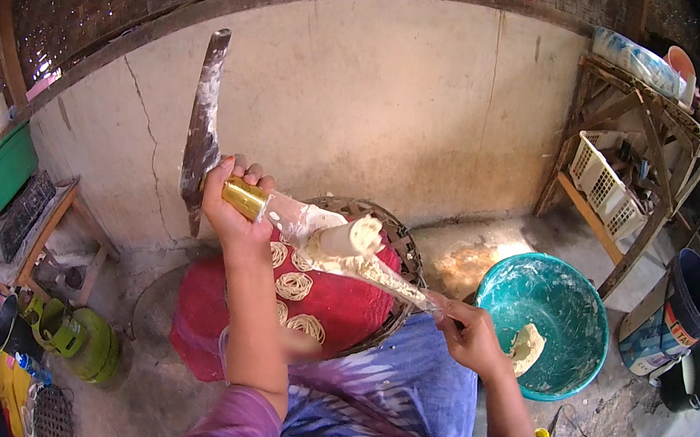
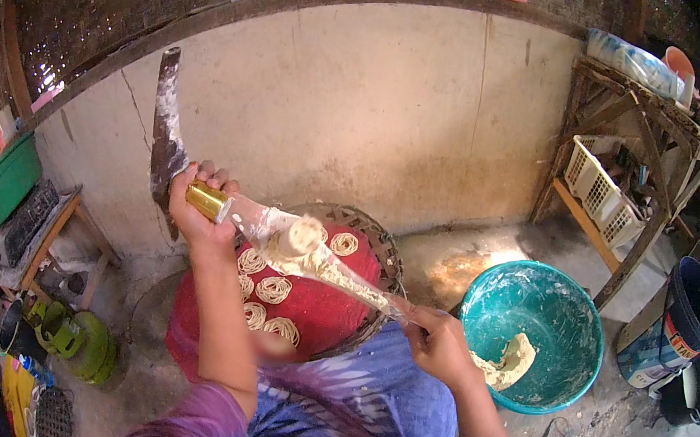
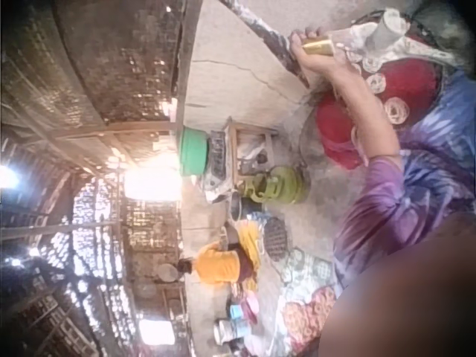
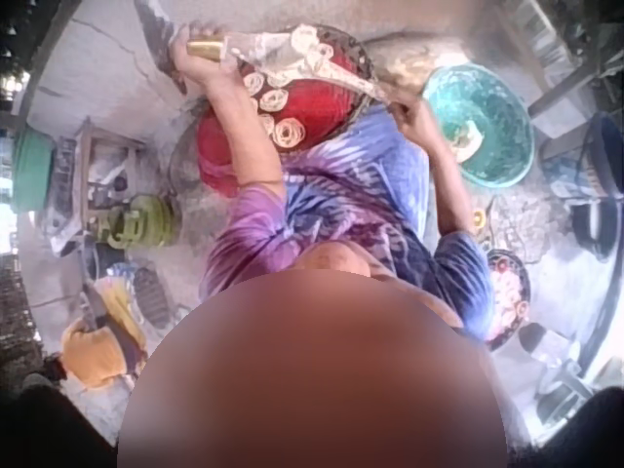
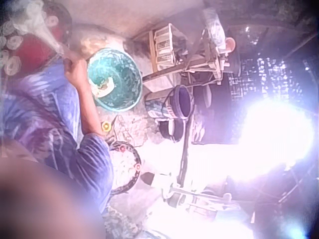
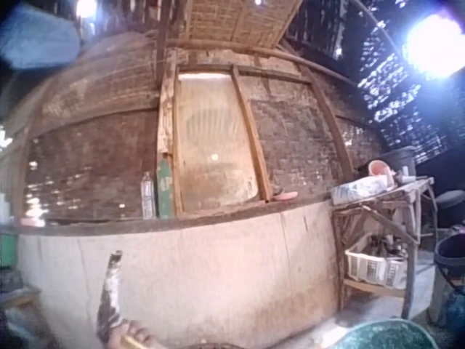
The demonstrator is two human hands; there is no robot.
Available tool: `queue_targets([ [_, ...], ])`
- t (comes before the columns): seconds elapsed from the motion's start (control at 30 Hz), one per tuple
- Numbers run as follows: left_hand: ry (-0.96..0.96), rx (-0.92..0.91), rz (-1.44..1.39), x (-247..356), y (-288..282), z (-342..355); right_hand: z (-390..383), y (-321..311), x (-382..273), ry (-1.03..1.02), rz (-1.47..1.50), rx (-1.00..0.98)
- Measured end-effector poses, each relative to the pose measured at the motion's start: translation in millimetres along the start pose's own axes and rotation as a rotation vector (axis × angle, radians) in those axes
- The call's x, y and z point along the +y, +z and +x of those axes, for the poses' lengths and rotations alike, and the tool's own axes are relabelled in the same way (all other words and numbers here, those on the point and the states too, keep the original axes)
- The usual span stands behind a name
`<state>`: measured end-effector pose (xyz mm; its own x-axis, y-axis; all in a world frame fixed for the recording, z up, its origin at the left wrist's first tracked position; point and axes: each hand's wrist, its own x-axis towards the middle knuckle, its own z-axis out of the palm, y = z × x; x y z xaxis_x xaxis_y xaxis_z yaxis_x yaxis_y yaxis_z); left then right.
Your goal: The person uses a manual noodle press to extrude dough into thin strands, forming spiral coils on a red mat inside a woven basket. They repeatedly load dough into the press, extrude the noodles, and arrange the coils on the mat.
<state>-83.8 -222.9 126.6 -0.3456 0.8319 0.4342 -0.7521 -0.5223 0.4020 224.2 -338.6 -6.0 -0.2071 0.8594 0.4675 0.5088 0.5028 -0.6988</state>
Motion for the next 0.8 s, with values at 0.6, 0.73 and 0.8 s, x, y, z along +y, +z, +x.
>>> queue_targets([
  [0.6,0.503,0.216,0.452,-71,-8,-56,-40,-10,6,0.484,0.321,0.127],
  [0.73,0.275,0.264,0.075,-38,-15,-36,-94,-65,82,0.745,-0.846,0.099],
  [0.8,0.144,0.229,0.006,-33,-20,-35,-103,-64,119,0.918,-0.997,-0.171],
])
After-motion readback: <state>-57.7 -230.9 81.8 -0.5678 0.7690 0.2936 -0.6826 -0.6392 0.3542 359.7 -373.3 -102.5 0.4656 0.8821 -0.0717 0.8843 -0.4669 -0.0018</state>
